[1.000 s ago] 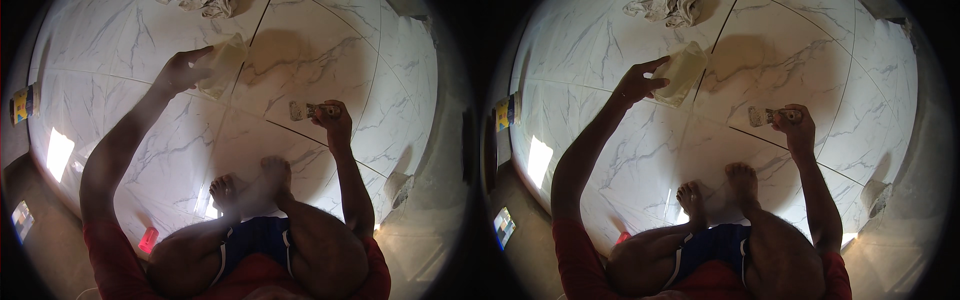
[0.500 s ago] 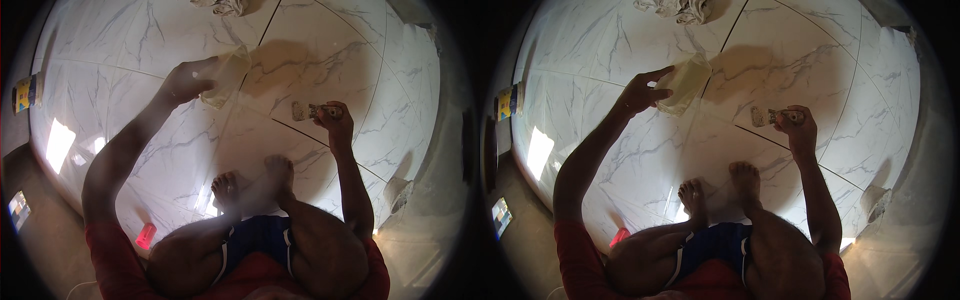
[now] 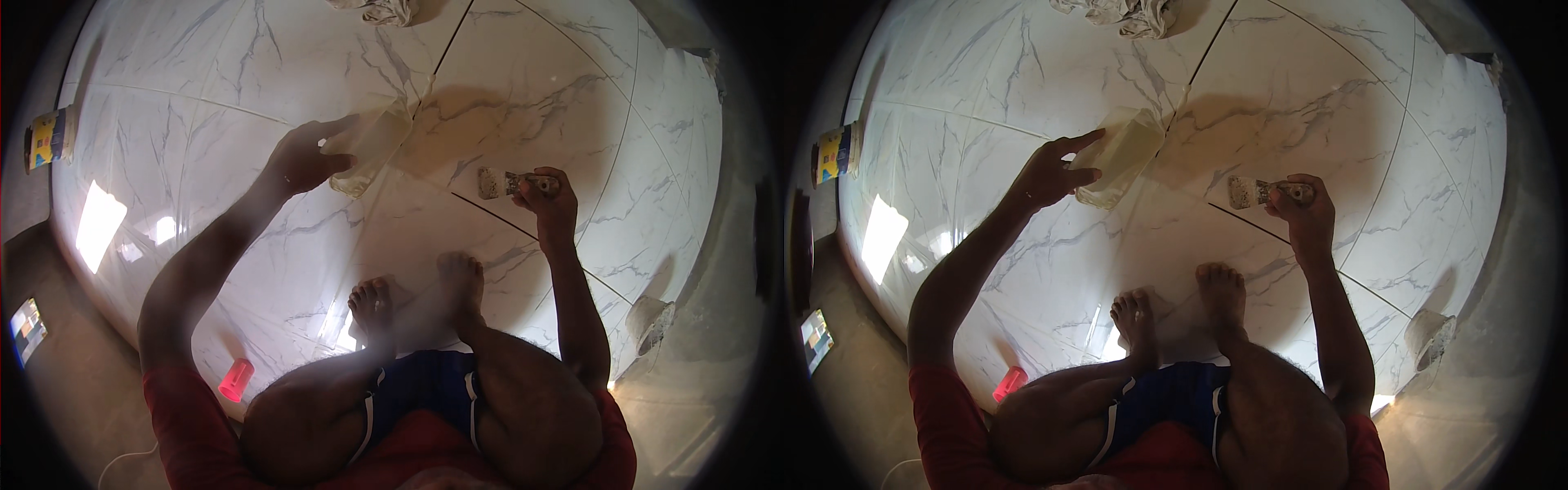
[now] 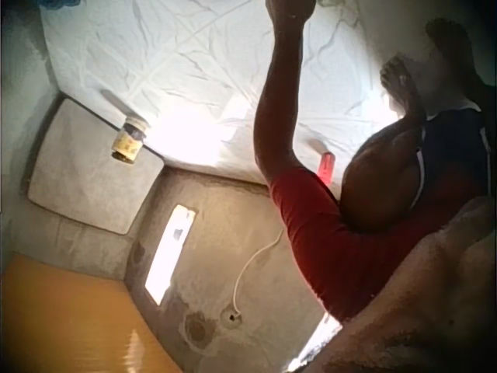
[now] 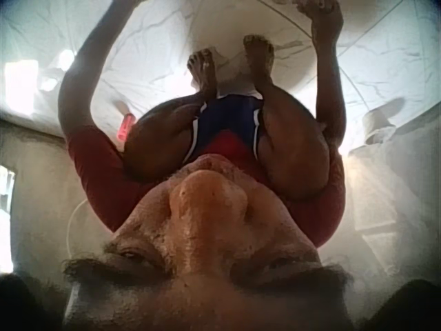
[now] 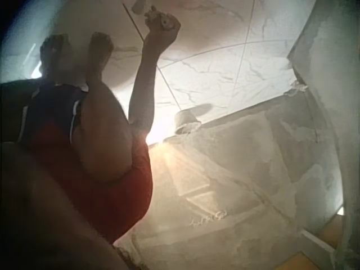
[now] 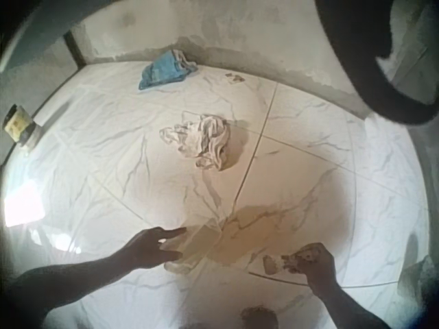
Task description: The person applies grout to the spaces between floor tiles using a small putty knife while holding a container of grout mixture.
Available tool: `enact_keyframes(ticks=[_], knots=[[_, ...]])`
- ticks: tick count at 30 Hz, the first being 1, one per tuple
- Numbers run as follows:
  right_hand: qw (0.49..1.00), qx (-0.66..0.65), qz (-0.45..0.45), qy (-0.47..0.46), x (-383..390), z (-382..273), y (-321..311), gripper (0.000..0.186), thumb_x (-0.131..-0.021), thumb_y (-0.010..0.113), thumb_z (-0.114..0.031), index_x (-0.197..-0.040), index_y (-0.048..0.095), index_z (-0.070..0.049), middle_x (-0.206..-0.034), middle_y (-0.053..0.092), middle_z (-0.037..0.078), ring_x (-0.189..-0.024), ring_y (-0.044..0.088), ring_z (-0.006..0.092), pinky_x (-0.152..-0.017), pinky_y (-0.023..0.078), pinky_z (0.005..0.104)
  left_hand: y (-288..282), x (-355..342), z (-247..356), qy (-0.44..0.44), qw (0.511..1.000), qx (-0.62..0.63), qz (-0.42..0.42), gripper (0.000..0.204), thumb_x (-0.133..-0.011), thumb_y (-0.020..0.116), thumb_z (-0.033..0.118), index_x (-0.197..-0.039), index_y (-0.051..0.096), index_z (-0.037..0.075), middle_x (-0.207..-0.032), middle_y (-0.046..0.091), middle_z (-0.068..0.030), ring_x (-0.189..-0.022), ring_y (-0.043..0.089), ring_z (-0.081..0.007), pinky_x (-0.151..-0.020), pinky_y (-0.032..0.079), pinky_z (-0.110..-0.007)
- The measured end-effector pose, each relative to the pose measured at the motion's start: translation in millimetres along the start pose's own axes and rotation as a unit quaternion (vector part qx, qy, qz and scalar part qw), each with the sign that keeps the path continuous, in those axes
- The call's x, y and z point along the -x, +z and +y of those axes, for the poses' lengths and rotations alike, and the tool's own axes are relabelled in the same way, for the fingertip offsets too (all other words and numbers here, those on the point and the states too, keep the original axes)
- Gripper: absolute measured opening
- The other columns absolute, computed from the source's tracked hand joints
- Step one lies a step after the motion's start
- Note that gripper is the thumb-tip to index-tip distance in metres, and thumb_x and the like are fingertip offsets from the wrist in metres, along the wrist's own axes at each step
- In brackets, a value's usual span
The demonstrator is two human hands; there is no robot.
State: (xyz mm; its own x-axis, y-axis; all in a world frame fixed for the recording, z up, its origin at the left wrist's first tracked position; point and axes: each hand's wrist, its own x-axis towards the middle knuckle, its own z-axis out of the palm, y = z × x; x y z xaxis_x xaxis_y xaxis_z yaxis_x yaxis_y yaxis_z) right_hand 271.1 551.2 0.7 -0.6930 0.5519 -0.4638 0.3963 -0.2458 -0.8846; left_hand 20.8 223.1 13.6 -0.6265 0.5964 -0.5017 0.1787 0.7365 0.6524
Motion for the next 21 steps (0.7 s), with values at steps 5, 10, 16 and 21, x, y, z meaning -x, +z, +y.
enact_keyframes(ticks=[5, 10, 16, 21], knots=[[1.000, 0.008, 0.002, 0.003, 2.2, 2.3, 0.5, 0.037, -0.088, 0.076, -0.005, -0.117, 0.055, 0.002, -0.100, 0.068, 0.013, -0.086, 0.071, 0.0185, -0.075, 0.065, 0.0318, -2.6, 16.5, 1.7, -0.026, 1.000, 0.010, -0.009, 0.072, -0.079, 0.079, 0.012, -0.147, 0.055, 0.020, -0.122, 0.065, -0.0159, -0.097, 0.072, -0.0219, -0.075, 0.058, -0.032], [1.000, 0.000, 0.002, 0.008, 2.1, 2.2, 0.5, 0.037, -0.088, 0.076, -0.004, -0.118, 0.055, 0.002, -0.099, 0.069, 0.013, -0.086, 0.071, 0.0182, -0.076, 0.065, 0.0315, -4.1, 24.0, 5.1, -0.037, 0.999, 0.014, -0.018, 0.072, -0.080, 0.079, 0.013, -0.147, 0.055, 0.020, -0.121, 0.066, -0.0163, -0.101, 0.071, -0.0230, -0.079, 0.058, -0.033], [1.000, 0.019, 0.000, 0.015, 2.0, 0.4, -1.9, 0.037, -0.090, 0.075, -0.007, -0.120, 0.054, 0.000, -0.103, 0.066, 0.012, -0.087, 0.070, 0.0187, -0.078, 0.064, 0.0333, -0.4, 7.7, 6.4, -0.024, 1.000, -0.002, -0.006, 0.072, -0.081, 0.079, 0.013, -0.148, 0.055, 0.021, -0.123, 0.066, -0.0156, -0.098, 0.072, -0.0215, -0.078, 0.057, -0.032], [1.000, 0.013, 0.002, 0.012, 0.5, 0.8, -6.4, 0.038, -0.090, 0.076, -0.008, -0.120, 0.053, 0.000, -0.103, 0.067, 0.012, -0.086, 0.070, 0.0192, -0.078, 0.063, 0.0340, 1.4, -16.2, 10.4, -0.012, 1.000, -0.028, 0.006, 0.071, -0.081, 0.079, 0.013, -0.147, 0.055, 0.022, -0.121, 0.067, -0.0148, -0.093, 0.072, -0.0192, -0.074, 0.057, -0.031]])
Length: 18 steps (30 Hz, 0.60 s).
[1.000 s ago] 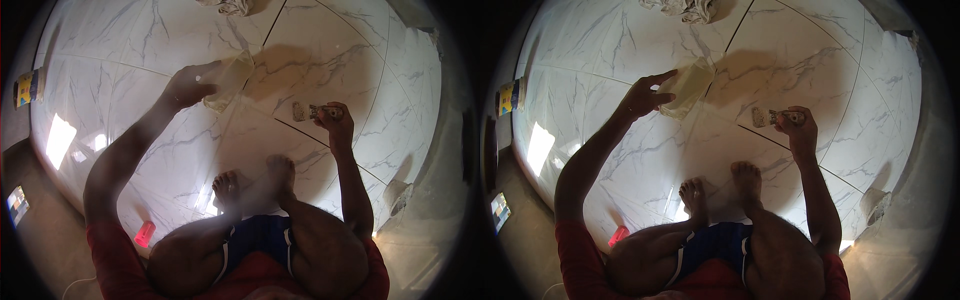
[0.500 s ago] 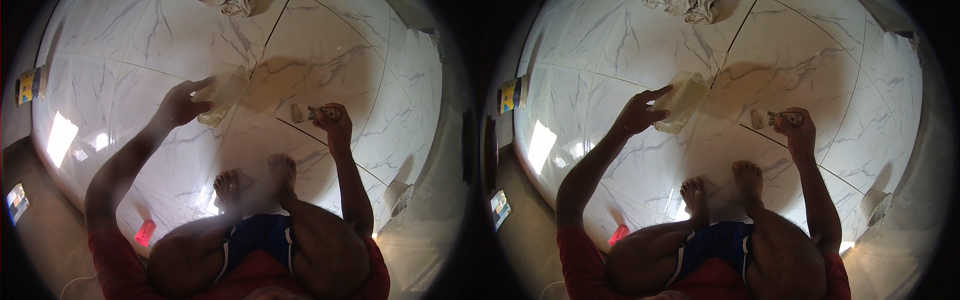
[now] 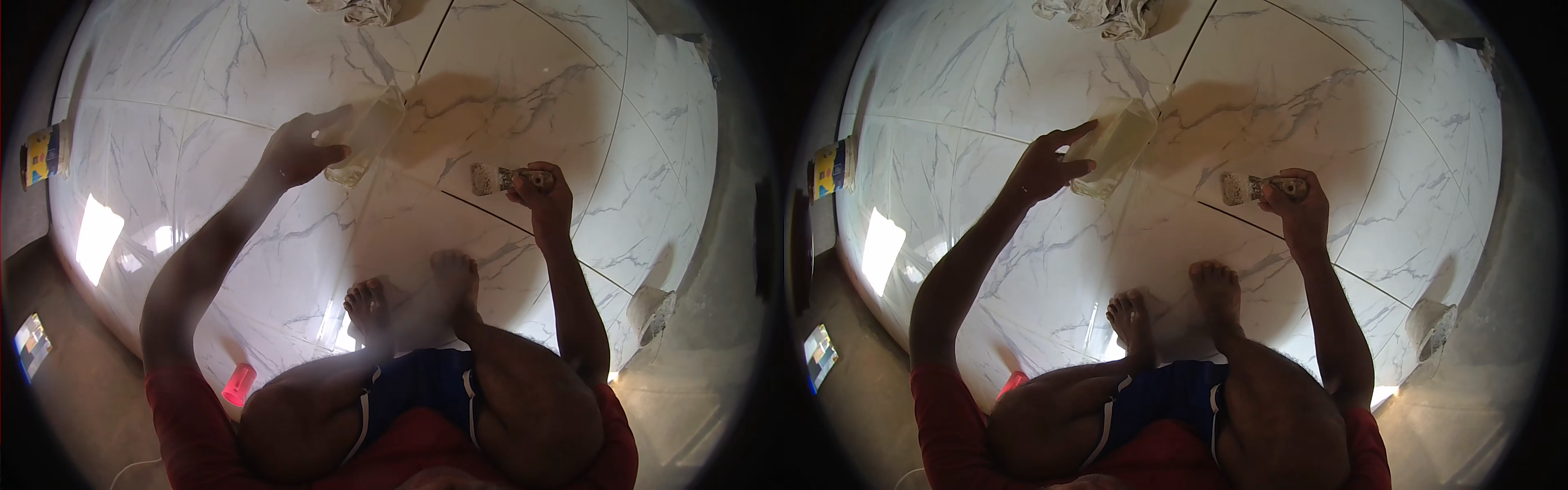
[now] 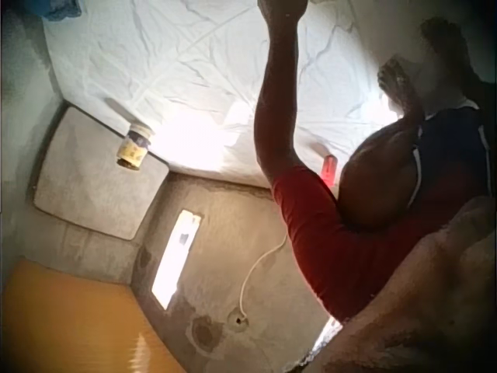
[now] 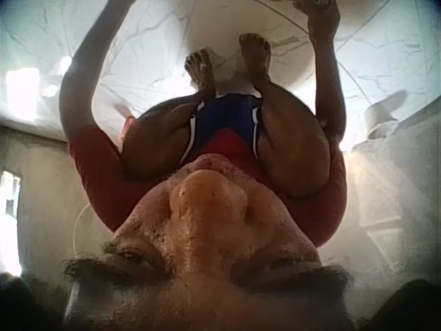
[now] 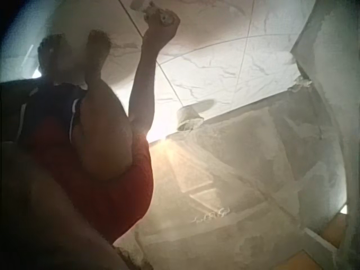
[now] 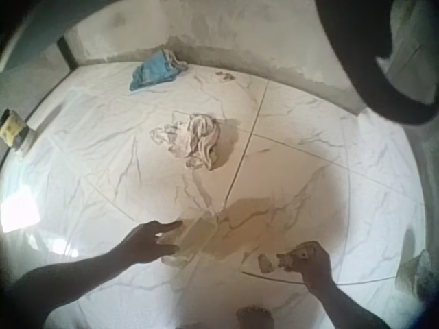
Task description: The person applies grout to the spaces between floor tiles using a small putty knife while holding a container of grout mixture.
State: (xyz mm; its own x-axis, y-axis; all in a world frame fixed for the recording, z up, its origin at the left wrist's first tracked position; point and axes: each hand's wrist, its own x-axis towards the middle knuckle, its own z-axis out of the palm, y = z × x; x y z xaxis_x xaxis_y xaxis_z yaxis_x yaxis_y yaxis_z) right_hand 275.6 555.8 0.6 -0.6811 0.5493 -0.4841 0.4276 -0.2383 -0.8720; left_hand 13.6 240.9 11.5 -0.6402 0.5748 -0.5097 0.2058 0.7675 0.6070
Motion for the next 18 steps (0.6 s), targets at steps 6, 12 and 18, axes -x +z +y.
enact_keyframes(ticks=[6, 12, 18], knots=[[1.000, -0.017, 0.001, -0.003, -7.8, 1.0, -1.0, 0.038, -0.089, 0.076, -0.006, -0.119, 0.054, 0.001, -0.101, 0.068, 0.013, -0.086, 0.071, 0.0192, -0.076, 0.064, 0.0332, -10.1, -16.9, 21.0, -0.053, 0.984, 0.158, -0.063, 0.071, -0.082, 0.079, 0.011, -0.147, 0.055, 0.020, -0.118, 0.067, -0.0130, -0.091, 0.071, -0.0195, -0.071, 0.059, -0.033], [0.998, 0.005, -0.017, -0.061, -39.4, -12.6, 21.7, 0.039, -0.087, 0.079, -0.008, -0.117, 0.056, 0.001, -0.100, 0.068, 0.012, -0.085, 0.070, 0.0176, -0.075, 0.062, 0.0316, 1.0, -15.8, 1.4, -0.031, 0.935, 0.354, -0.013, 0.072, -0.088, 0.074, 0.012, -0.153, 0.045, 0.014, -0.119, 0.066, -0.0137, -0.102, 0.070, -0.0258, -0.082, 0.064, -0.042], [0.969, 0.191, -0.072, -0.142, -91.3, -28.1, 63.4, 0.040, -0.083, 0.082, -0.016, -0.114, 0.060, -0.004, -0.096, 0.069, 0.009, -0.081, 0.068, 0.0144, -0.073, 0.056, 0.0302, 11.3, 19.6, -8.6, -0.025, 0.852, 0.522, 0.002, 0.074, -0.093, 0.067, 0.013, -0.157, 0.031, 0.003, -0.130, 0.062, -0.0174, -0.112, 0.067, -0.0265, -0.082, 0.064, -0.041]])
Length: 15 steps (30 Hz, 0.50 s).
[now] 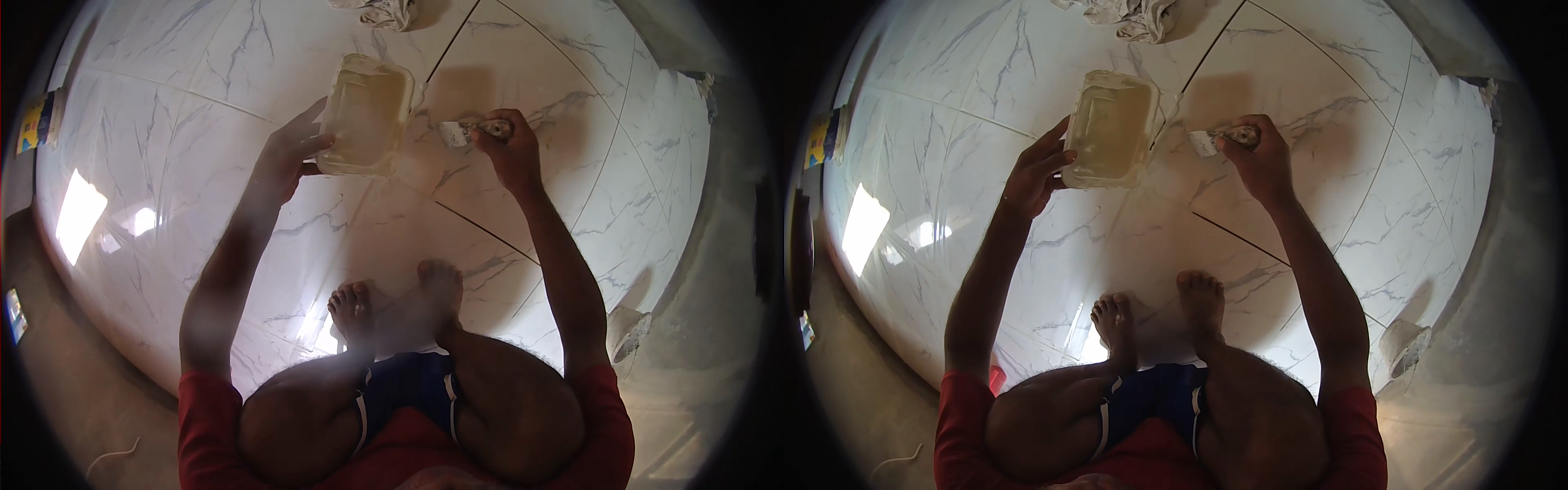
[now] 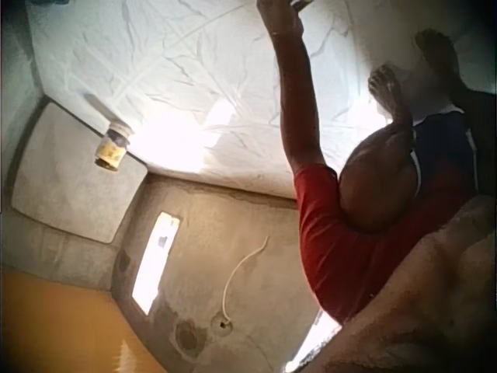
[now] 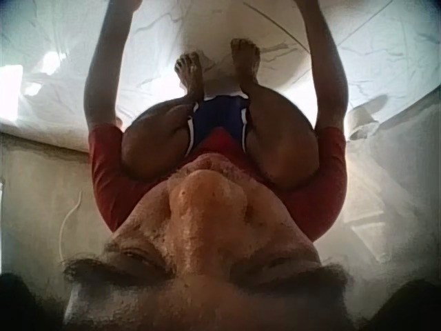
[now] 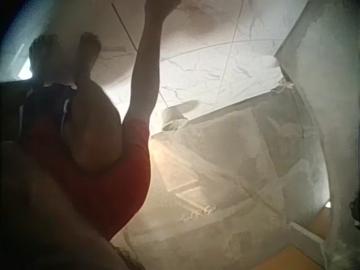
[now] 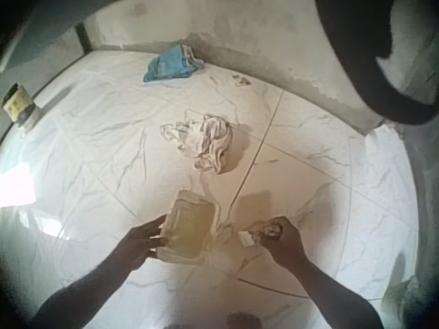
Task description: The person applies grout to the spaces between floor tiles using a small putty knife while holding a container of grout mixture.
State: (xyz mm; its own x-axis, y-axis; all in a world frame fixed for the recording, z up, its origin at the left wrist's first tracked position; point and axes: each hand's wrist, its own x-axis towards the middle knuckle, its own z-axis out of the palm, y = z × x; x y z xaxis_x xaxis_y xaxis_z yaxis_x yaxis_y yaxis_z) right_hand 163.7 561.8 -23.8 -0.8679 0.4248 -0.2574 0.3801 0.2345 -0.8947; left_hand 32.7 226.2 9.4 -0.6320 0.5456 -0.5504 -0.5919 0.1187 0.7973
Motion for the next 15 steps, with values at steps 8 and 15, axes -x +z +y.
enact_keyframes(ticks=[8, 15], knots=[[0.968, 0.148, -0.183, -0.084, -5.0, -15.0, 71.0, 0.036, -0.083, 0.082, -0.020, -0.108, 0.060, -0.006, -0.082, 0.069, 0.006, -0.075, 0.066, 0.0129, -0.070, 0.054, 0.0311, -23.8, 97.8, -26.3, 0.109, 0.985, 0.125, 0.049, 0.080, -0.087, 0.071, 0.016, -0.153, 0.033, -0.007, -0.147, 0.052, -0.0184, -0.131, 0.055, -0.0268, -0.108, 0.044, -0.037], [0.952, 0.169, -0.244, -0.069, -30.3, -18.2, 80.8, 0.034, -0.082, 0.081, -0.019, -0.105, 0.060, -0.005, -0.081, 0.069, 0.010, -0.076, 0.068, 0.0197, -0.070, 0.054, 0.0353, -21.8, 176.4, -75.2, 0.080, 0.969, 0.191, 0.133, 0.085, -0.082, 0.077, 0.016, -0.152, 0.035, -0.008, -0.143, 0.055, -0.0179, -0.129, 0.056, -0.0259, -0.111, 0.041, -0.039]])
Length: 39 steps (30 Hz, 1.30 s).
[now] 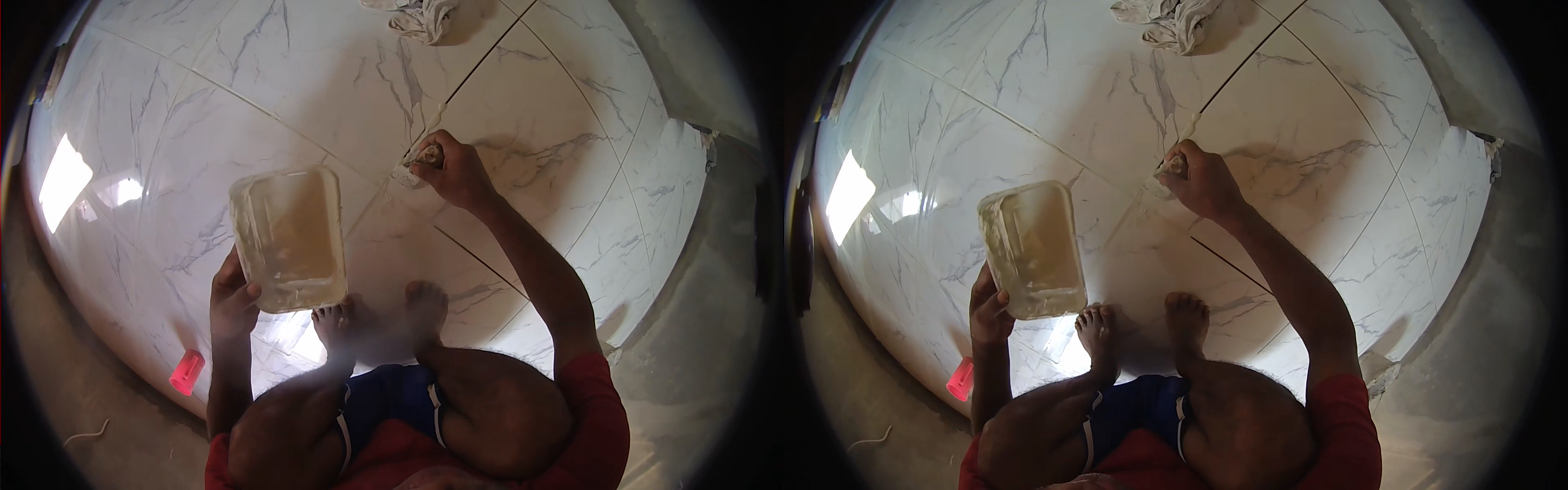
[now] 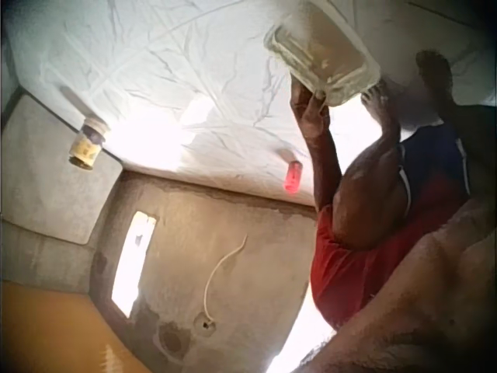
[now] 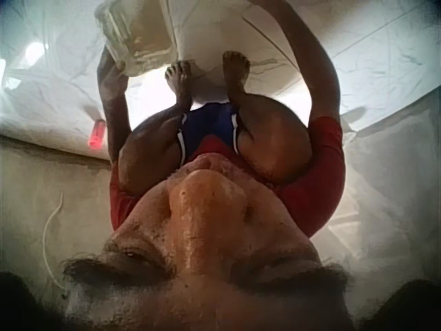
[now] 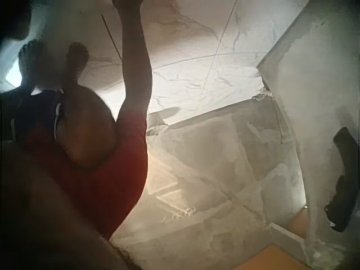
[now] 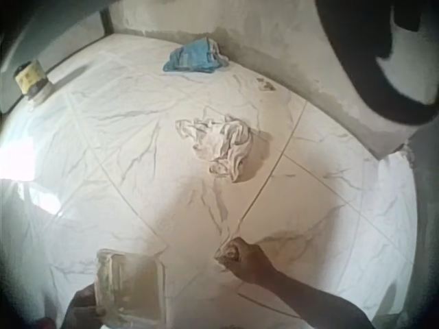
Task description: The person applies grout to the spaces between floor tiles using a small putty knife while holding a container of grout mixture.
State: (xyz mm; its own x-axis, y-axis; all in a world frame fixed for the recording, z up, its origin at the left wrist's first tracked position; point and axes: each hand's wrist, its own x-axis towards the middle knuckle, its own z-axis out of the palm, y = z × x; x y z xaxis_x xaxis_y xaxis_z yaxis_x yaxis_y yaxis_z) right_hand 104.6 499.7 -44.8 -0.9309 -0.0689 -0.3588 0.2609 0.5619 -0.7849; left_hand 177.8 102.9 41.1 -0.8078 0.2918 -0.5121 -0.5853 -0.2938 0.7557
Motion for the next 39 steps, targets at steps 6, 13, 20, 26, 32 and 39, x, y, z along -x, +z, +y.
enact_keyframes(ticks=[6, 13, 20, 26, 32, 39], knots=[[0.997, 0.030, 0.064, -0.028, -36.7, 23.8, -46.7, 0.033, -0.081, 0.080, -0.018, -0.105, 0.062, -0.004, -0.085, 0.071, 0.012, -0.077, 0.070, 0.0214, -0.074, 0.056, 0.0343, 15.3, 20.8, -20.8, -0.015, 0.997, 0.035, 0.062, 0.076, -0.081, 0.075, 0.017, -0.145, 0.041, -0.007, -0.126, 0.065, -0.0185, -0.106, 0.069, -0.0221, -0.089, 0.057, -0.031], [0.996, -0.055, 0.072, 0.023, -57.2, 40.0, -81.9, 0.034, -0.080, 0.081, -0.016, -0.106, 0.063, -0.004, -0.087, 0.071, 0.010, -0.078, 0.069, 0.0172, -0.073, 0.056, 0.0324, 21.8, 18.4, -15.7, -0.054, 0.997, 0.007, 0.046, 0.081, -0.079, 0.077, 0.021, -0.145, 0.041, -0.008, -0.126, 0.065, -0.0184, -0.108, 0.068, -0.0210, -0.090, 0.055, -0.030], [0.999, -0.040, -0.019, -0.017, -14.8, 6.2, -8.1, 0.033, -0.081, 0.081, -0.016, -0.105, 0.062, -0.005, -0.085, 0.071, 0.010, -0.078, 0.070, 0.0206, -0.074, 0.055, 0.0341, 21.7, 14.5, -18.8, -0.036, 0.998, 0.022, 0.042, 0.082, -0.078, 0.077, 0.021, -0.145, 0.040, -0.009, -0.130, 0.063, -0.0200, -0.114, 0.066, -0.0261, -0.100, 0.053, -0.037], [1.000, 0.004, 0.018, -0.005, -30.8, 12.4, -30.4, 0.032, -0.081, 0.081, -0.016, -0.104, 0.061, -0.004, -0.088, 0.071, 0.009, -0.082, 0.068, 0.0145, -0.076, 0.055, 0.0323, 22.8, 13.8, -12.8, -0.050, 0.998, 0.013, 0.044, 0.089, -0.077, 0.080, 0.026, -0.146, 0.038, -0.010, -0.134, 0.059, -0.0198, -0.120, 0.062, -0.0279, -0.104, 0.049, -0.038], [0.996, 0.044, 0.079, -0.013, -72.0, 45.7, -89.4, 0.034, -0.081, 0.081, -0.013, -0.107, 0.061, -0.003, -0.090, 0.070, 0.008, -0.081, 0.068, 0.0143, -0.073, 0.056, 0.0318, 21.2, 10.3, -13.3, -0.065, 0.996, 0.001, 0.058, 0.098, -0.075, 0.082, 0.032, -0.149, 0.034, -0.011, -0.139, 0.055, -0.0198, -0.126, 0.057, -0.0282, -0.107, 0.045, -0.038], [0.993, -0.017, 0.115, -0.013, -102.1, 54.7, -132.9, 0.031, -0.080, 0.081, -0.013, -0.104, 0.063, -0.003, -0.086, 0.071, 0.009, -0.071, 0.068, 0.0129, -0.066, 0.056, 0.0281, 20.0, 12.1, -17.1, -0.032, 0.997, 0.035, 0.065, 0.086, -0.076, 0.079, 0.021, -0.145, 0.038, -0.009, -0.133, 0.060, -0.0210, -0.119, 0.063, -0.0295, -0.105, 0.051, -0.041]])
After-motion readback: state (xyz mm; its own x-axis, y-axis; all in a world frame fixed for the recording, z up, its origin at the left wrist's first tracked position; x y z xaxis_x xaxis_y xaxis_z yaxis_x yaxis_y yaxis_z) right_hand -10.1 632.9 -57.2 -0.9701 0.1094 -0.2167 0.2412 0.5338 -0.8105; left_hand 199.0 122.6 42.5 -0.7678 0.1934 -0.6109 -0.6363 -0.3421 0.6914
